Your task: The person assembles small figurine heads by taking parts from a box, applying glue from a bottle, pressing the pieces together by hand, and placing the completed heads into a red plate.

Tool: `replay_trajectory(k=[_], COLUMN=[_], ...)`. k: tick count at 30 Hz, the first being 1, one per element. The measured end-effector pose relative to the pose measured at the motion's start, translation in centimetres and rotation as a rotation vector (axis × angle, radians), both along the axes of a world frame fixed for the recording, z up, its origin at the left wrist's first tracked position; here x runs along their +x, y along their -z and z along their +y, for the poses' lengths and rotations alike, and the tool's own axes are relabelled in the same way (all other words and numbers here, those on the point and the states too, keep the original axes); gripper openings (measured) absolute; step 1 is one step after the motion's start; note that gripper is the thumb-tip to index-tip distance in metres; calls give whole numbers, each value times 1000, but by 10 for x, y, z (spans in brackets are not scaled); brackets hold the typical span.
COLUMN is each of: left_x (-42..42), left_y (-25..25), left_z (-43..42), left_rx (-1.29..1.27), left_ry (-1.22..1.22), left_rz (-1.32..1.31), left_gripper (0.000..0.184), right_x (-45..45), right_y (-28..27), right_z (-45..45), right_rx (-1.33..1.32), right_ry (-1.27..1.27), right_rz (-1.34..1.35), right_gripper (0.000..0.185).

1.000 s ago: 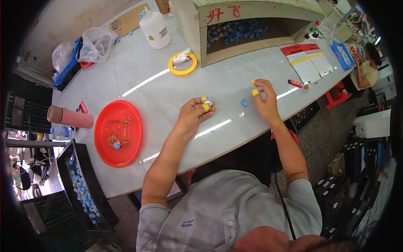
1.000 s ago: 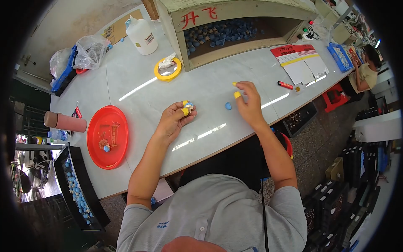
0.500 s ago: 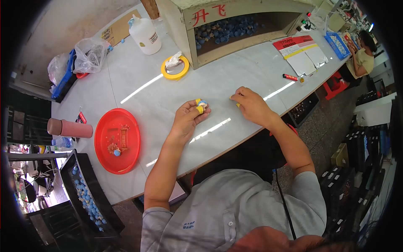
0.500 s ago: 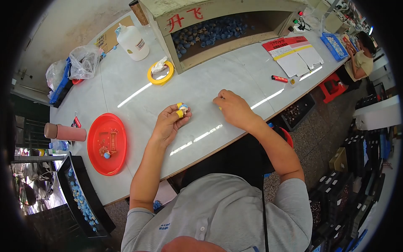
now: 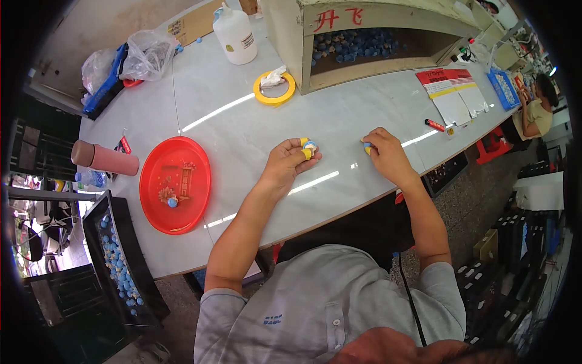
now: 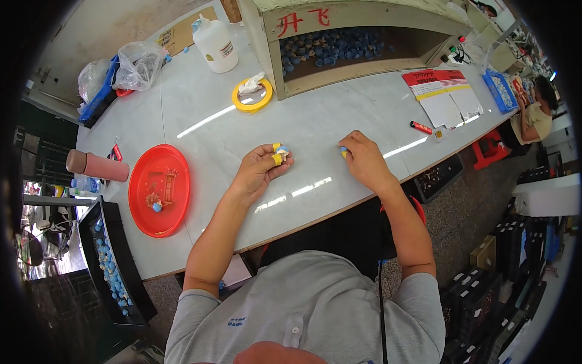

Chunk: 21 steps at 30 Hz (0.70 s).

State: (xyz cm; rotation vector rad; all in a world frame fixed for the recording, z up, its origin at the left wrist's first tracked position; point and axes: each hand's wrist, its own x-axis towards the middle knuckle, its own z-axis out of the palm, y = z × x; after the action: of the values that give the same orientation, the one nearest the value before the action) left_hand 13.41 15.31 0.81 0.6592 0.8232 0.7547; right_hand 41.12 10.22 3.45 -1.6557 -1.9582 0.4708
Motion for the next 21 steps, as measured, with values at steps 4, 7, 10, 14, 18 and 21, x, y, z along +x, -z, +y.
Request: replay_trajectory(k=[4, 7, 10, 14, 18, 21], left_x=[-1, 0, 1, 2, 2, 0], left_y=[-1, -2, 0, 4, 10, 4], left_z=[-1, -1, -2, -3, -2, -2], left_rx=[7, 2, -3, 15, -9, -65], left_ry=[12, 2, -17, -46, -85, -82], left_rz=[-6, -2, -22, -43, -54, -105], left_gripper=[30, 32, 30, 29, 26, 25], right_x=[5, -6, -43, -94, -107, -99], right_y=[-1, 2, -1, 18, 40, 50], right_z=[-1, 3, 13, 24, 30, 34], right_rx=[84, 74, 131, 160, 80, -32], right_ry=[-12, 46, 9, 9, 3, 18], right_rz=[-172, -13, 468, 691, 698, 831], right_gripper=[24, 26, 27, 26, 24, 23])
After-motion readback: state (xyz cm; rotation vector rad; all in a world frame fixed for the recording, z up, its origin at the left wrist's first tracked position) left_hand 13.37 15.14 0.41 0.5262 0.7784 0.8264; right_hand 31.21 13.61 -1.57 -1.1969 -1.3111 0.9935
